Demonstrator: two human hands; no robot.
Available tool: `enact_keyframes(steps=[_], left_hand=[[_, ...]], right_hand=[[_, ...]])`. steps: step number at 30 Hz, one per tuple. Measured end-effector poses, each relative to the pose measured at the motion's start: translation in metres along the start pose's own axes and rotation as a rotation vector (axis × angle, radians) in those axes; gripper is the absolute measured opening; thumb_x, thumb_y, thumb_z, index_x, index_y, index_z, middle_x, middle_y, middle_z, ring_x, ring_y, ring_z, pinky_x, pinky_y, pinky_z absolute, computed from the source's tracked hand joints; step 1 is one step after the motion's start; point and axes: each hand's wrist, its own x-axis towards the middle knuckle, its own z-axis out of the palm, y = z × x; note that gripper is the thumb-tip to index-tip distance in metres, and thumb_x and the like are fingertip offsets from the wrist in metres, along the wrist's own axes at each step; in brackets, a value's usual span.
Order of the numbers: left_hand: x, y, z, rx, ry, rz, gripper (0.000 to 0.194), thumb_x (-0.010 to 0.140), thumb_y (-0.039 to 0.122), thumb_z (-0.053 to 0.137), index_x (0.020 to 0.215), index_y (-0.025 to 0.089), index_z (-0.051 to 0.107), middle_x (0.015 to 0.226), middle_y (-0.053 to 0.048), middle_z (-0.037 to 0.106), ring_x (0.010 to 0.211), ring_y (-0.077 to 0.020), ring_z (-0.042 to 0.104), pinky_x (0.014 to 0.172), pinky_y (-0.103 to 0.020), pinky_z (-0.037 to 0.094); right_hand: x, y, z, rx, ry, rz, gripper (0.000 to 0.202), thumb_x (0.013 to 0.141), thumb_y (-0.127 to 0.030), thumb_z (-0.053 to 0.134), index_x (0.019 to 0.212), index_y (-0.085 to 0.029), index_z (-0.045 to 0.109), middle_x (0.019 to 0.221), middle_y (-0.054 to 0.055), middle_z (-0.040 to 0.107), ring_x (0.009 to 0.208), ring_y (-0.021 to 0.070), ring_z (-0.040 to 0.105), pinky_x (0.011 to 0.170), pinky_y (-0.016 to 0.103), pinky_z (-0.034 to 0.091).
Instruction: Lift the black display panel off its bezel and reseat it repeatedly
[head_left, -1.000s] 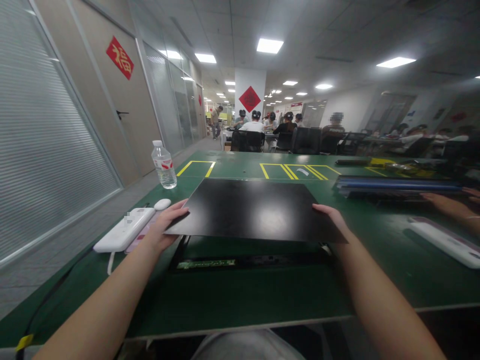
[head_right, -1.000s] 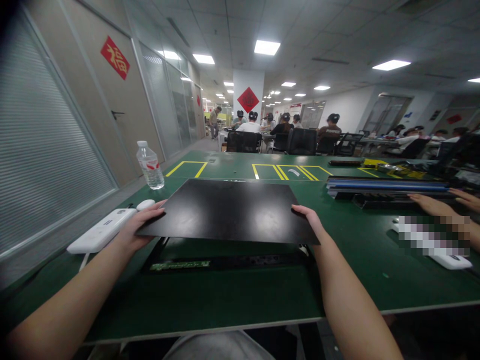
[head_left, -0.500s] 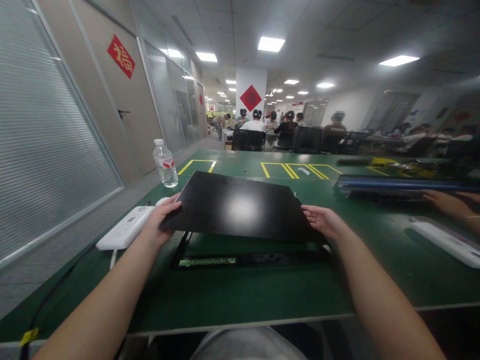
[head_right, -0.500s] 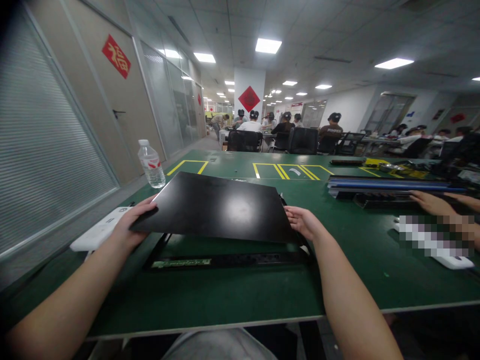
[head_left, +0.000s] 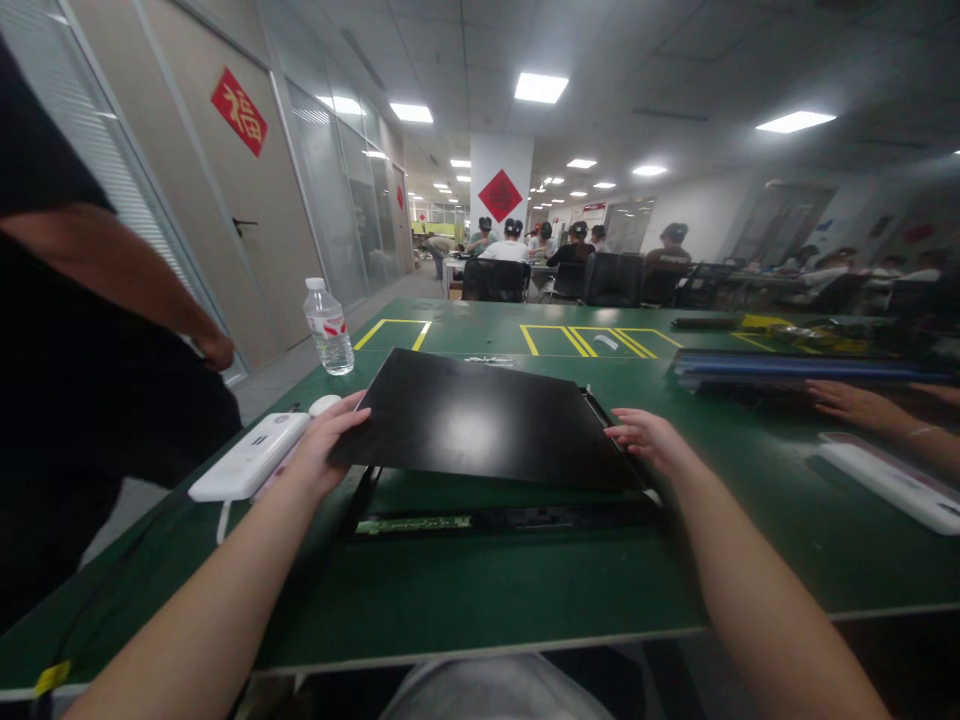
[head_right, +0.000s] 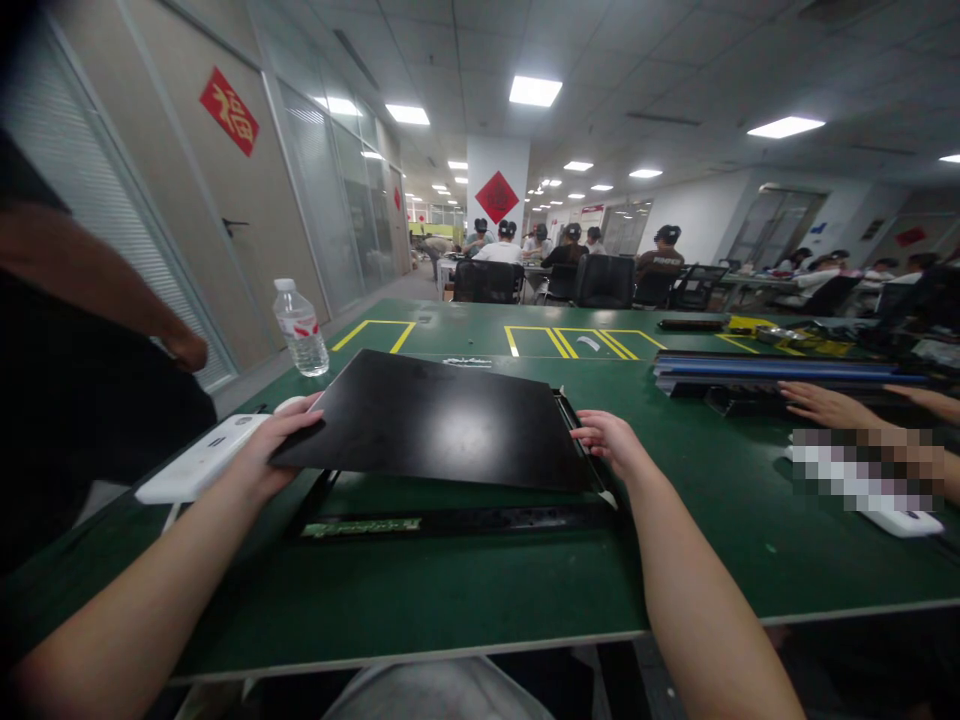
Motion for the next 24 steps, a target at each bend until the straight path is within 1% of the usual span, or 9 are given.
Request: enact_keyframes(steps=[3,7,13,20,24], left_hand=[[0.001,-0.003,-0.001,0.031,0.005,-0.014,0.036,0.064,0.004,0.070,0.098,0.015,0.073,0.076,-0.002,0.077,0.052,-0.0136,0.068,0.051,-0.019,0.057],[0.003,-0.008,-0.002,0.085,-0.001,-0.004,0.035,0.066,0.004,0.070,0.099,0.016,0.072,0.080,-0.003,0.077,0.057,-0.0144,0.070,0.052,-0.019,0.057],[0.000,-0.009,0.001,0.133,0.003,-0.028,0.034,0.065,0.003,0.073,0.097,0.016,0.071,0.077,-0.003,0.076,0.055,-0.0147,0.070,0.052,-0.020,0.057],[0.002,-0.012,-0.002,0.179,-0.032,-0.034,0.037,0.067,0.005,0.074,0.101,0.018,0.068,0.078,-0.004,0.076,0.060,-0.0164,0.071,0.054,-0.022,0.058],[0.004,-0.013,-0.004,0.202,-0.035,-0.033,0.041,0.067,0.007,0.076,0.104,0.017,0.066,0.079,-0.004,0.077,0.060,-0.0169,0.072,0.054,-0.023,0.058]], right_hand=[[0.003,0.002,-0.001,-0.028,0.031,-0.007,0.024,0.082,-0.020,0.057,0.104,-0.014,0.064,0.073,0.009,0.074,0.052,0.0107,0.055,0.046,0.018,0.037],[0.006,0.003,-0.001,-0.061,0.073,-0.013,0.019,0.082,-0.019,0.058,0.099,-0.014,0.064,0.069,0.009,0.073,0.047,0.0092,0.050,0.042,0.017,0.033],[0.011,0.008,-0.003,-0.066,0.100,-0.042,0.014,0.081,-0.018,0.058,0.093,-0.014,0.063,0.063,0.009,0.071,0.043,0.0087,0.047,0.038,0.016,0.028],[0.016,0.011,-0.004,-0.093,0.117,-0.047,0.011,0.082,-0.018,0.058,0.091,-0.014,0.063,0.062,0.010,0.071,0.043,0.0082,0.045,0.037,0.016,0.026],[0.016,0.012,-0.004,-0.110,0.128,-0.054,0.010,0.082,-0.018,0.059,0.090,-0.014,0.062,0.062,0.010,0.071,0.043,0.0084,0.045,0.038,0.016,0.026]])
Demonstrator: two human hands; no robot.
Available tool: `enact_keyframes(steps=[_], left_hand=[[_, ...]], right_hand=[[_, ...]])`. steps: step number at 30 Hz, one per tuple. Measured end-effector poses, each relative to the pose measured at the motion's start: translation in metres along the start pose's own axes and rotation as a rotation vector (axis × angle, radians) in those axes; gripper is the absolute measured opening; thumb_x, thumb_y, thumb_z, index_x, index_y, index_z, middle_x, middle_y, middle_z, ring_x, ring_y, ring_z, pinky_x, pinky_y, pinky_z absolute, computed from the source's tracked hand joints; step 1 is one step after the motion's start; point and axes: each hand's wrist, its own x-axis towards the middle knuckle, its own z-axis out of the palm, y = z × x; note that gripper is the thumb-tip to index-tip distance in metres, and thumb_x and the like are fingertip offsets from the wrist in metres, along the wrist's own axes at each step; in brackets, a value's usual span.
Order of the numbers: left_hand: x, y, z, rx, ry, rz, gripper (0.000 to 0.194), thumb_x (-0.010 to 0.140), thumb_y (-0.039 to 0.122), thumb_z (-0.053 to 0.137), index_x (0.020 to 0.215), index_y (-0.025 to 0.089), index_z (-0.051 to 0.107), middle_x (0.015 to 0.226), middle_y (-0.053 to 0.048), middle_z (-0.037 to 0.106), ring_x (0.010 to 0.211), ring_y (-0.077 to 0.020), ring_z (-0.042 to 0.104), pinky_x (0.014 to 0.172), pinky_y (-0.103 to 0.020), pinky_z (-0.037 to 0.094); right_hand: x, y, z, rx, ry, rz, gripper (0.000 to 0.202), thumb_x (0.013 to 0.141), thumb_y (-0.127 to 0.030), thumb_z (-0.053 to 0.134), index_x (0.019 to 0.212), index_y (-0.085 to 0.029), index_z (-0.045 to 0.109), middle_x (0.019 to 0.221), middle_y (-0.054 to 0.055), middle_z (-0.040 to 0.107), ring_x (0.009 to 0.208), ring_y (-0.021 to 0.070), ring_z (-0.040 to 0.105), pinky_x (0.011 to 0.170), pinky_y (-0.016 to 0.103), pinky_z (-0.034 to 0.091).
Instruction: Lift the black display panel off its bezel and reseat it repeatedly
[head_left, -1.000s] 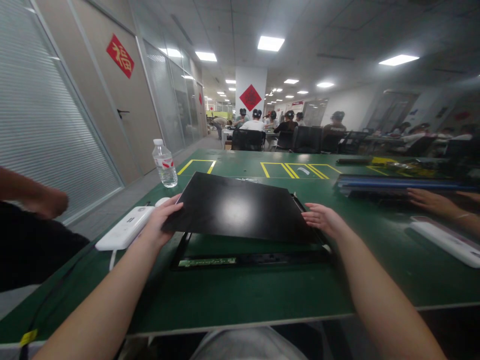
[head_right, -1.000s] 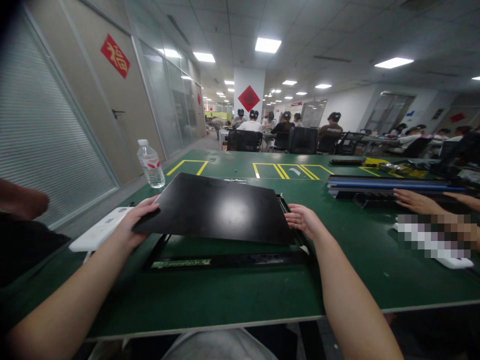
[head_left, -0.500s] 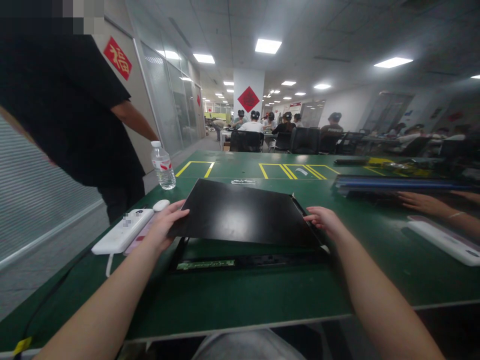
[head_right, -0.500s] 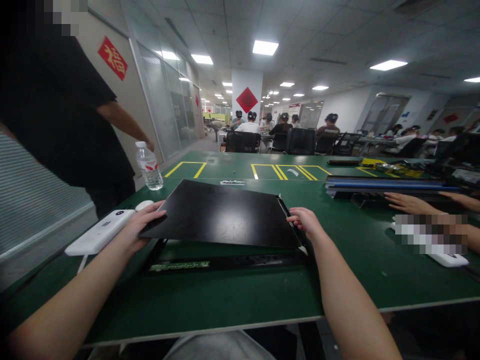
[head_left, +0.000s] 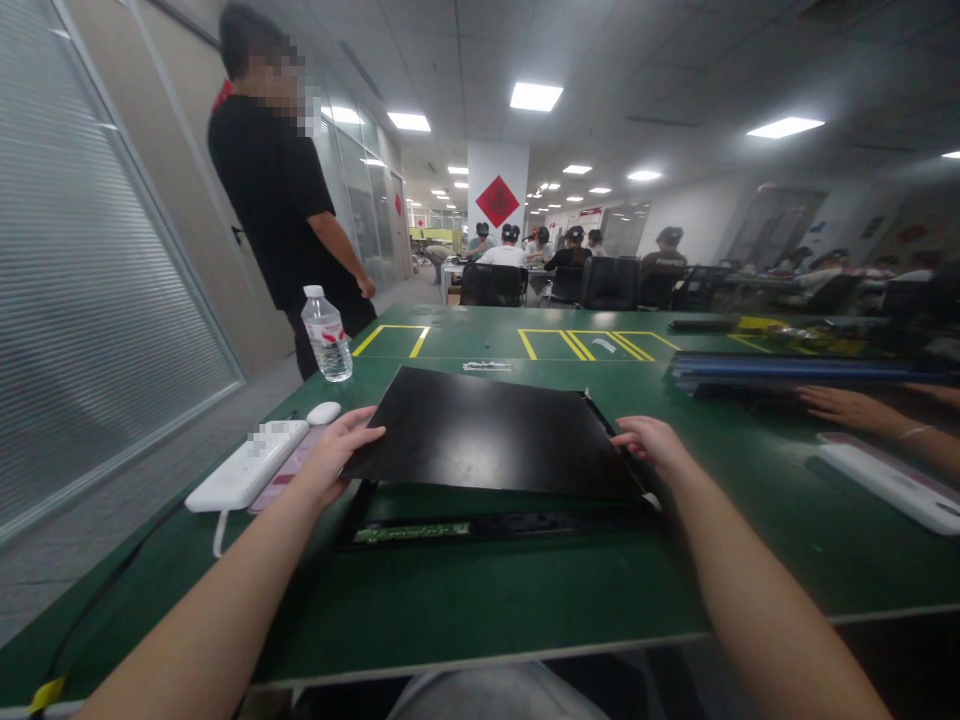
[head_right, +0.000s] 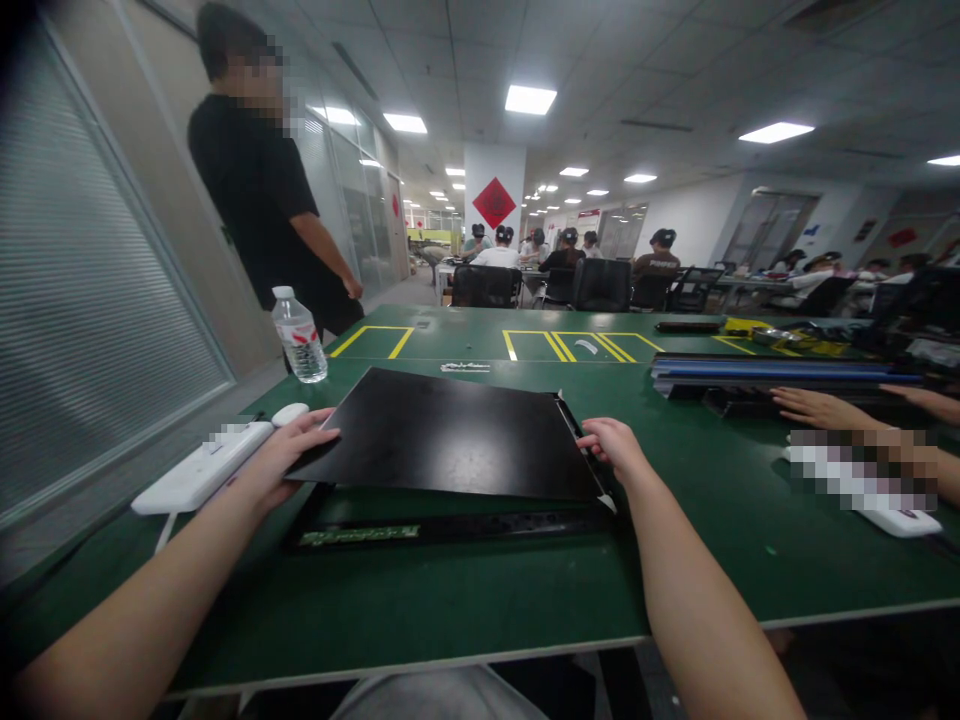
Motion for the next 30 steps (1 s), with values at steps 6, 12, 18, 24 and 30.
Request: enact_keyframes(steps=[6,12,18,24,30], left_hand=[[0.000,-0.002,0.000,-0.014,-0.011,0.004,0.044,0.065,0.006,0.077,0.106,0.016,0.064,0.078,-0.005,0.077,0.058,-0.0174,0.072,0.052,-0.023,0.057],[-0.003,0.000,0.003,-0.008,0.009,-0.016,0.042,0.064,0.005,0.078,0.102,0.017,0.063,0.076,-0.004,0.077,0.057,-0.0171,0.071,0.050,-0.022,0.056],[-0.005,0.001,0.006,-0.002,0.017,-0.028,0.040,0.066,0.002,0.075,0.101,0.017,0.063,0.073,-0.003,0.076,0.056,-0.0166,0.071,0.051,-0.022,0.056],[-0.006,0.002,0.009,0.006,0.011,-0.029,0.037,0.068,0.000,0.072,0.100,0.016,0.062,0.075,-0.004,0.077,0.057,-0.0153,0.071,0.054,-0.022,0.057],[-0.007,0.001,0.010,0.032,0.017,-0.042,0.036,0.066,0.000,0.073,0.097,0.016,0.062,0.074,-0.004,0.076,0.057,-0.0156,0.071,0.055,-0.022,0.056]], right_hand=[[-0.001,0.000,-0.001,-0.011,-0.001,-0.009,0.008,0.080,-0.019,0.060,0.087,-0.016,0.063,0.063,0.010,0.071,0.044,0.0099,0.046,0.039,0.018,0.028],[0.002,0.003,-0.001,-0.035,0.015,-0.018,0.011,0.076,-0.022,0.064,0.085,-0.017,0.063,0.063,0.010,0.071,0.044,0.0110,0.047,0.039,0.020,0.029],[0.001,0.002,-0.001,-0.039,0.025,-0.031,0.012,0.076,-0.022,0.063,0.086,-0.016,0.063,0.061,0.009,0.070,0.043,0.0094,0.045,0.038,0.018,0.029],[0.001,0.002,-0.002,-0.032,0.033,-0.044,0.011,0.075,-0.021,0.064,0.084,-0.015,0.063,0.062,0.010,0.071,0.043,0.0094,0.045,0.039,0.019,0.030],[0.006,0.006,-0.005,-0.075,0.049,-0.068,0.011,0.075,-0.022,0.063,0.084,-0.016,0.065,0.062,0.010,0.071,0.043,0.0101,0.045,0.039,0.020,0.032]])
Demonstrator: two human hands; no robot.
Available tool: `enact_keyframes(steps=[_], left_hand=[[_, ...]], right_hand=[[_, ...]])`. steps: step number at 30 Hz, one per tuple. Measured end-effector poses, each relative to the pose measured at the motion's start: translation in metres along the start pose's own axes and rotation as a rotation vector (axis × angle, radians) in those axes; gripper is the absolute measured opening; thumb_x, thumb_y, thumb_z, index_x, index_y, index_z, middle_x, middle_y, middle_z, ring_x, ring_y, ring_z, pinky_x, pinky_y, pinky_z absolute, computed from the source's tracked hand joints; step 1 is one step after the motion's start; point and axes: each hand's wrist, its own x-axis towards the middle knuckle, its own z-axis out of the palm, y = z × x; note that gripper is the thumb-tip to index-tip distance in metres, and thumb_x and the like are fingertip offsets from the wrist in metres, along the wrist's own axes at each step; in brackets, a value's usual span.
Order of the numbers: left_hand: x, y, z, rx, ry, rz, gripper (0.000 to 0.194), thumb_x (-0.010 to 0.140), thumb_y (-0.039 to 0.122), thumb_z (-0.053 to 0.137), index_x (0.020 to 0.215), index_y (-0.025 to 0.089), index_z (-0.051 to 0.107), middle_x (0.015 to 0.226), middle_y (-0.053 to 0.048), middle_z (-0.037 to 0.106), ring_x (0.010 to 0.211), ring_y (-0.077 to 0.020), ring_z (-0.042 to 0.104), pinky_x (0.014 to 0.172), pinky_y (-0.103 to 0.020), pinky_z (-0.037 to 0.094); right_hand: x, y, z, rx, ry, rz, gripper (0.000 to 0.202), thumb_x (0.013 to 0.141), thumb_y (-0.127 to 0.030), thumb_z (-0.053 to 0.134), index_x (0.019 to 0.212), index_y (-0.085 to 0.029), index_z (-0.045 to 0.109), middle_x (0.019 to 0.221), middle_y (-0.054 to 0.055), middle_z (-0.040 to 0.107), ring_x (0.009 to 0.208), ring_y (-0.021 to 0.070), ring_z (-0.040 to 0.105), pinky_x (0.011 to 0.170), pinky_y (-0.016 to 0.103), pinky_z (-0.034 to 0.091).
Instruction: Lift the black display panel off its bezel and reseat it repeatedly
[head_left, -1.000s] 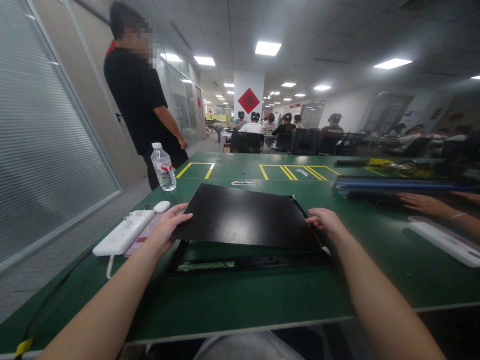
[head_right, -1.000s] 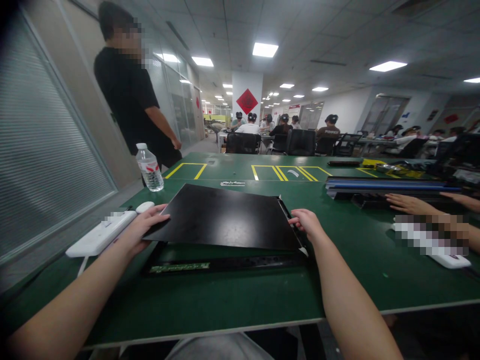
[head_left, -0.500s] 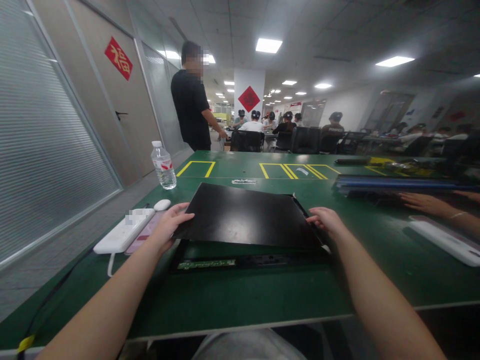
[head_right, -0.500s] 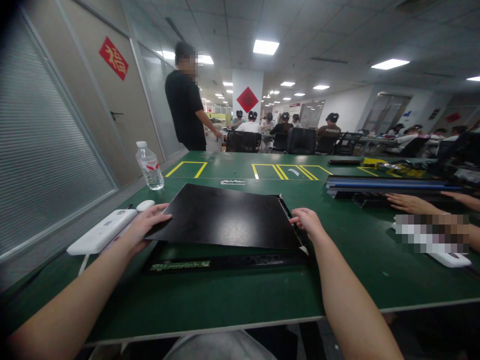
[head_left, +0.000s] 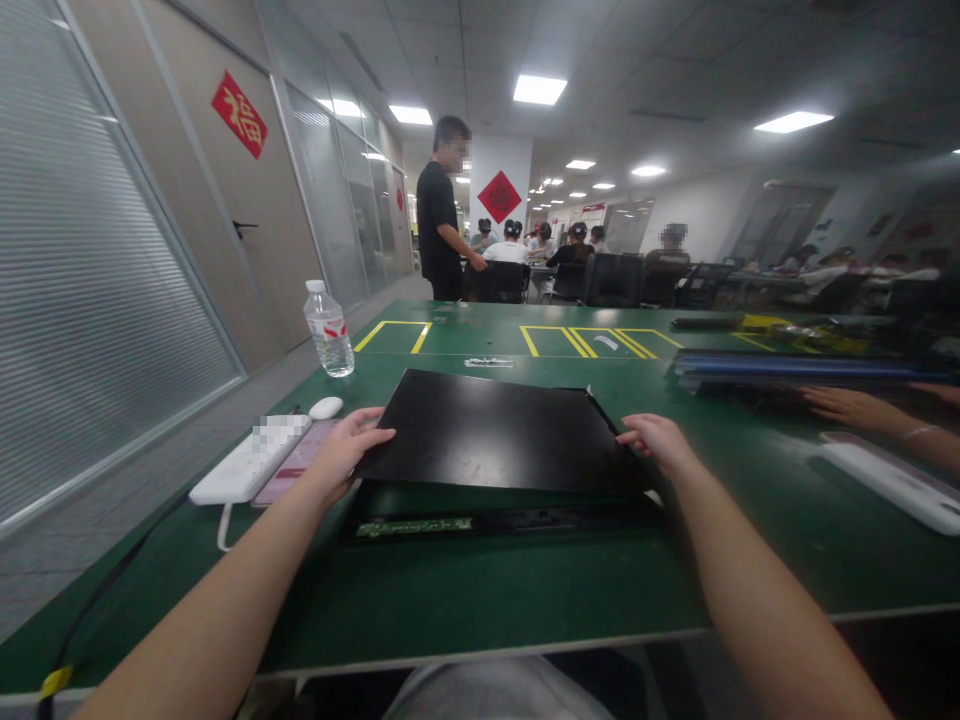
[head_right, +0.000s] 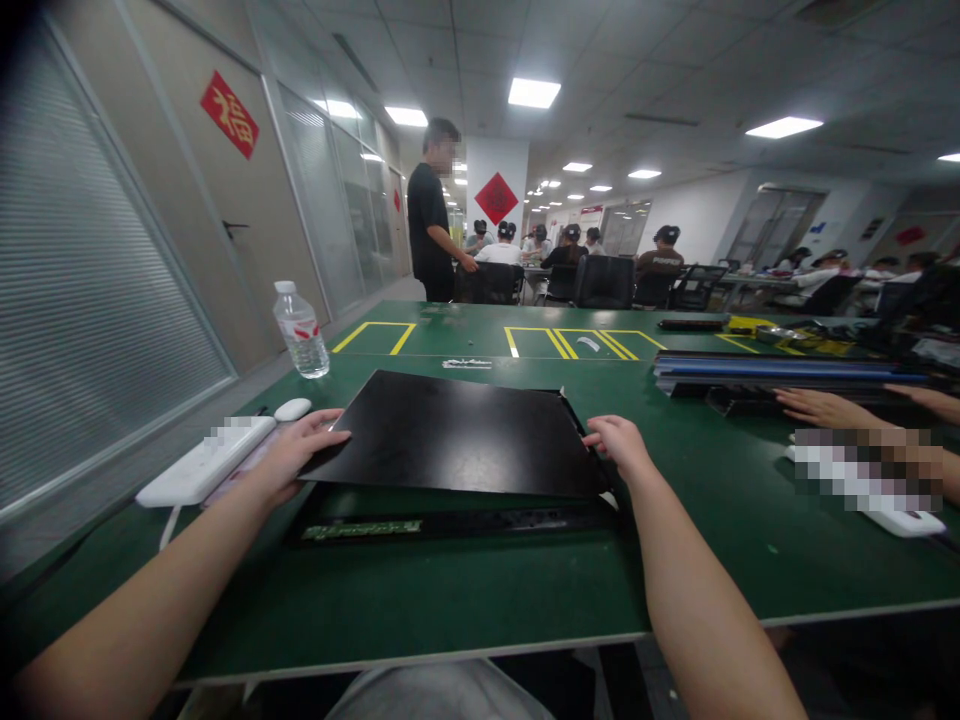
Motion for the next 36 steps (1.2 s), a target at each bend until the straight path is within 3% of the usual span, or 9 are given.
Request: enact_keyframes(steps=[13,20,36], left_hand=[[-0.003,0.002,0.003,0.048,0.003,-0.023,0.035,0.064,0.002,0.074,0.094,0.018,0.064,0.074,-0.003,0.077,0.060,-0.0178,0.072,0.055,-0.024,0.056],[-0.002,0.000,0.003,0.081,0.014,-0.015,0.033,0.063,0.002,0.076,0.089,0.019,0.065,0.076,-0.003,0.077,0.061,-0.0183,0.072,0.057,-0.024,0.056],[0.003,-0.007,0.003,0.100,0.014,-0.015,0.031,0.063,-0.001,0.073,0.084,0.019,0.063,0.073,-0.002,0.077,0.062,-0.0183,0.073,0.060,-0.025,0.057]], right_hand=[[0.004,0.005,0.000,-0.106,0.036,-0.044,0.011,0.076,-0.021,0.062,0.084,-0.016,0.068,0.059,0.007,0.070,0.045,0.0117,0.051,0.044,0.022,0.038],[0.012,0.011,-0.001,-0.239,0.041,-0.097,0.016,0.076,-0.025,0.064,0.088,-0.017,0.070,0.064,0.006,0.072,0.061,0.0168,0.063,0.053,0.024,0.044],[-0.006,-0.004,0.003,-0.524,0.096,-0.188,0.014,0.076,-0.024,0.062,0.085,-0.023,0.073,0.068,0.003,0.072,0.067,0.0189,0.063,0.056,0.027,0.037]])
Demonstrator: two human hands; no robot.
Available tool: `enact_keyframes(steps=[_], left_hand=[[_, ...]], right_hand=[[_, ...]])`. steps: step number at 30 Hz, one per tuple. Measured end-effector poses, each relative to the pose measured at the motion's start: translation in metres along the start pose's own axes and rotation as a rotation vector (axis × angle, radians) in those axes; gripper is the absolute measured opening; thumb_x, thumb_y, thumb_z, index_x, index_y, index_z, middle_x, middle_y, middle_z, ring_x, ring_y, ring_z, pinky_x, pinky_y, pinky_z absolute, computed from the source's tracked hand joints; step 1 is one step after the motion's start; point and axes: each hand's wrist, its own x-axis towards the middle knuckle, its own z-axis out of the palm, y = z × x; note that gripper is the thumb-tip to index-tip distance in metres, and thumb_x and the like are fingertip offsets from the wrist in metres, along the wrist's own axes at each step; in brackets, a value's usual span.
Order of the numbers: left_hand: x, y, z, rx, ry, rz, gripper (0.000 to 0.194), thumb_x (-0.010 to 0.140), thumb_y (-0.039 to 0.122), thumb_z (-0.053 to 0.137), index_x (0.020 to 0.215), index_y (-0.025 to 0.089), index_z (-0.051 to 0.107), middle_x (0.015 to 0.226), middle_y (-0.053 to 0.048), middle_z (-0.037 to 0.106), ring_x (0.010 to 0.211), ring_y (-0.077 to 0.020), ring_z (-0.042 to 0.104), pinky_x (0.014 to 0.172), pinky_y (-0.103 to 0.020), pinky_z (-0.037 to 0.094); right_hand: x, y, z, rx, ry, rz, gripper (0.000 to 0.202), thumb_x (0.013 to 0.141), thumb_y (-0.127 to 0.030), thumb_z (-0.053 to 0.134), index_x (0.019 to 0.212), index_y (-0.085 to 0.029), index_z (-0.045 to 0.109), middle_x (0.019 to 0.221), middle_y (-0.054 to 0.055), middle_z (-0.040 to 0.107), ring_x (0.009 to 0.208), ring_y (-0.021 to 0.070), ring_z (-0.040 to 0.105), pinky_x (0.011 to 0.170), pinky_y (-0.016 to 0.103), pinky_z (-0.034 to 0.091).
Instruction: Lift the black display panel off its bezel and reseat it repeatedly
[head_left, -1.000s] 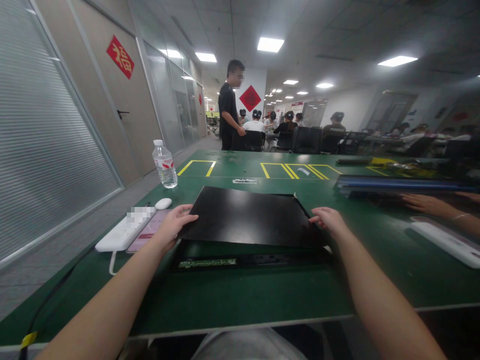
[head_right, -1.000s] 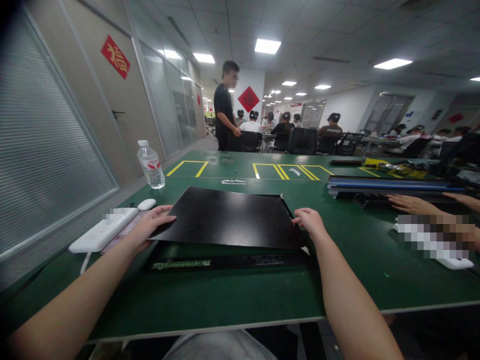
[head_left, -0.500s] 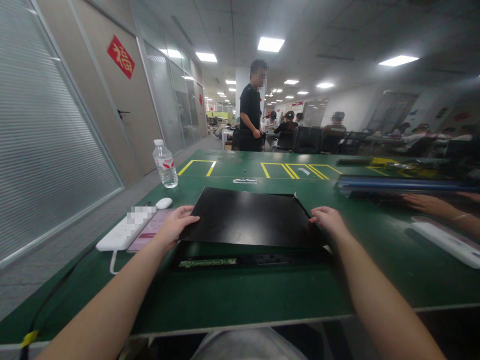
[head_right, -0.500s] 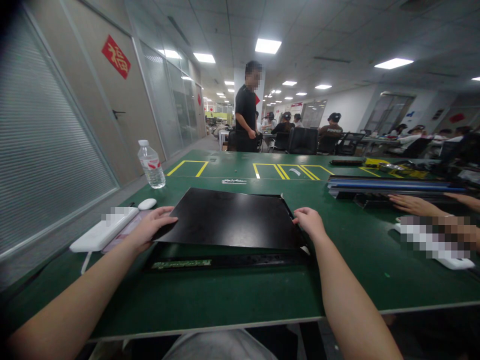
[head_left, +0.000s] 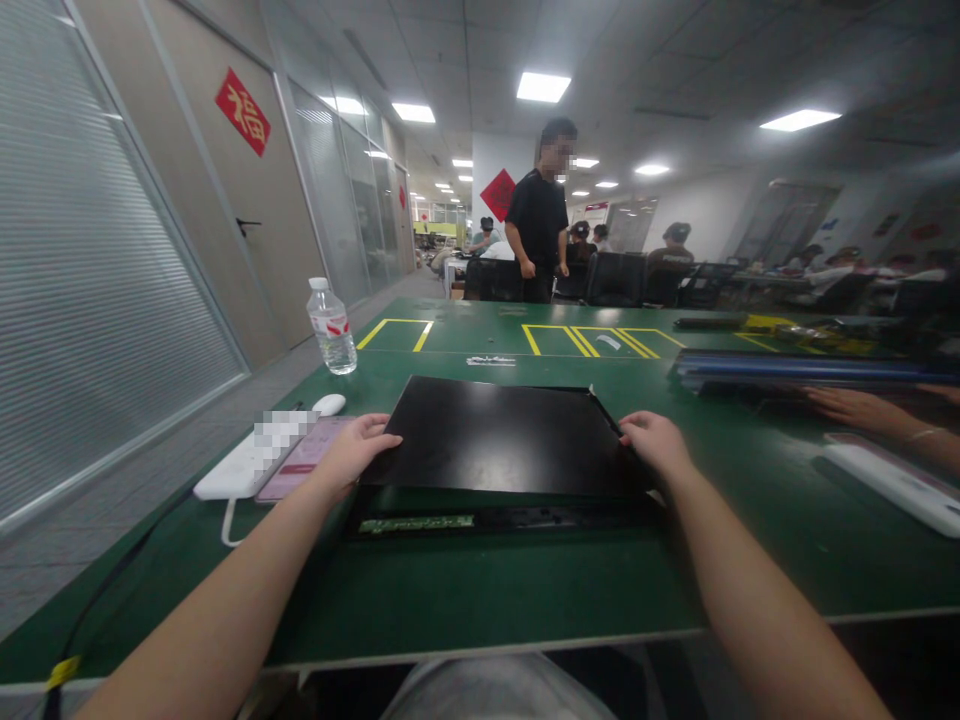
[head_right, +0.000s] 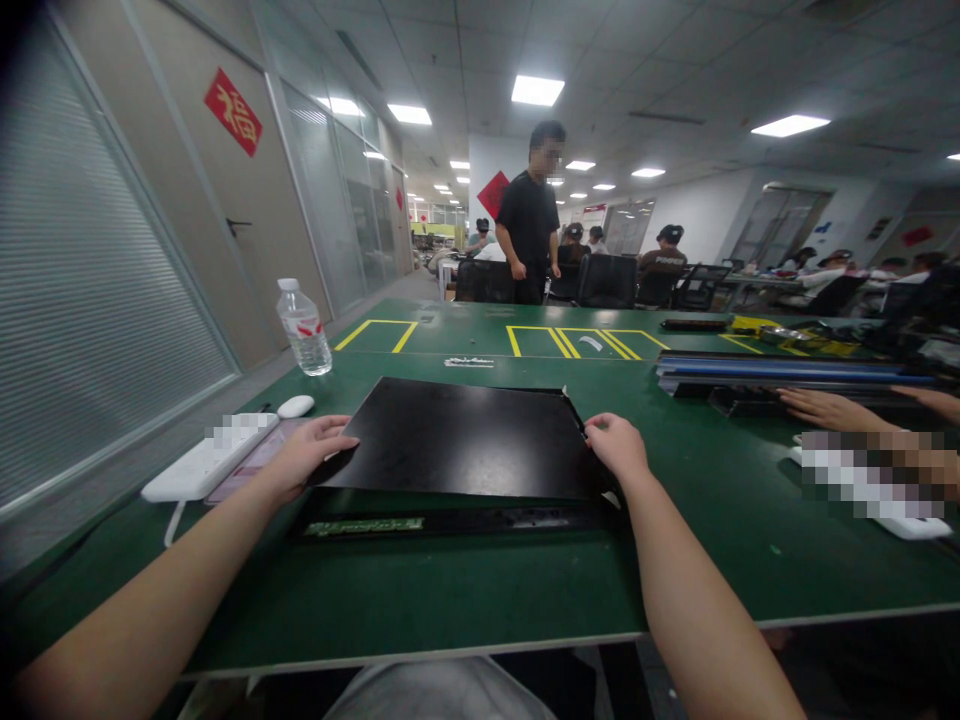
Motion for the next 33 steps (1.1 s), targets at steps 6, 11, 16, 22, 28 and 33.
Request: enact_keyframes(steps=[6,11,16,22,28,33], left_hand=[[0.001,-0.002,0.000,0.041,-0.002,0.002,0.029,0.064,0.001,0.072,0.084,0.019,0.062,0.072,-0.002,0.077,0.062,-0.0184,0.073,0.059,-0.025,0.056],[0.007,-0.007,-0.002,0.104,0.022,-0.014,0.029,0.066,0.003,0.069,0.089,0.018,0.061,0.072,-0.001,0.076,0.065,-0.0187,0.073,0.061,-0.026,0.056],[0.010,-0.010,-0.004,0.126,0.001,0.014,0.031,0.063,0.006,0.071,0.090,0.017,0.059,0.072,-0.002,0.075,0.065,-0.0199,0.072,0.063,-0.028,0.056],[0.008,-0.009,-0.003,0.175,0.008,0.027,0.030,0.063,0.010,0.072,0.088,0.018,0.058,0.072,-0.001,0.075,0.065,-0.0200,0.072,0.062,-0.029,0.056],[0.007,-0.008,-0.002,0.197,0.011,0.037,0.030,0.063,0.012,0.070,0.088,0.019,0.057,0.070,0.000,0.073,0.069,-0.0214,0.073,0.064,-0.030,0.057],[0.006,-0.007,-0.001,0.196,0.043,0.047,0.027,0.063,0.014,0.071,0.086,0.019,0.059,0.071,0.000,0.074,0.071,-0.0219,0.073,0.065,-0.031,0.058]], right_hand=[[-0.004,-0.002,0.002,-0.099,0.048,-0.063,0.015,0.075,-0.024,0.064,0.086,-0.023,0.075,0.073,0.005,0.073,0.073,0.0210,0.064,0.059,0.027,0.039],[-0.006,-0.005,0.001,-0.226,0.015,-0.084,0.024,0.078,-0.027,0.057,0.093,-0.024,0.076,0.078,0.004,0.074,0.080,0.0216,0.066,0.064,0.027,0.041],[-0.009,-0.008,-0.001,-0.298,-0.005,-0.098,0.028,0.079,-0.029,0.054,0.097,-0.025,0.076,0.081,0.003,0.074,0.082,0.0223,0.066,0.063,0.027,0.041],[-0.011,-0.011,0.000,-0.366,0.009,-0.144,0.030,0.079,-0.031,0.052,0.097,-0.025,0.076,0.087,0.005,0.074,0.082,0.0230,0.066,0.064,0.029,0.041],[-0.013,-0.013,0.000,-0.416,0.002,-0.185,0.031,0.081,-0.031,0.051,0.099,-0.026,0.076,0.090,0.006,0.074,0.083,0.0238,0.066,0.064,0.029,0.042],[-0.011,-0.011,0.000,-0.404,0.006,-0.184,0.030,0.081,-0.031,0.052,0.097,-0.026,0.077,0.088,0.005,0.075,0.083,0.0234,0.067,0.064,0.029,0.043]])
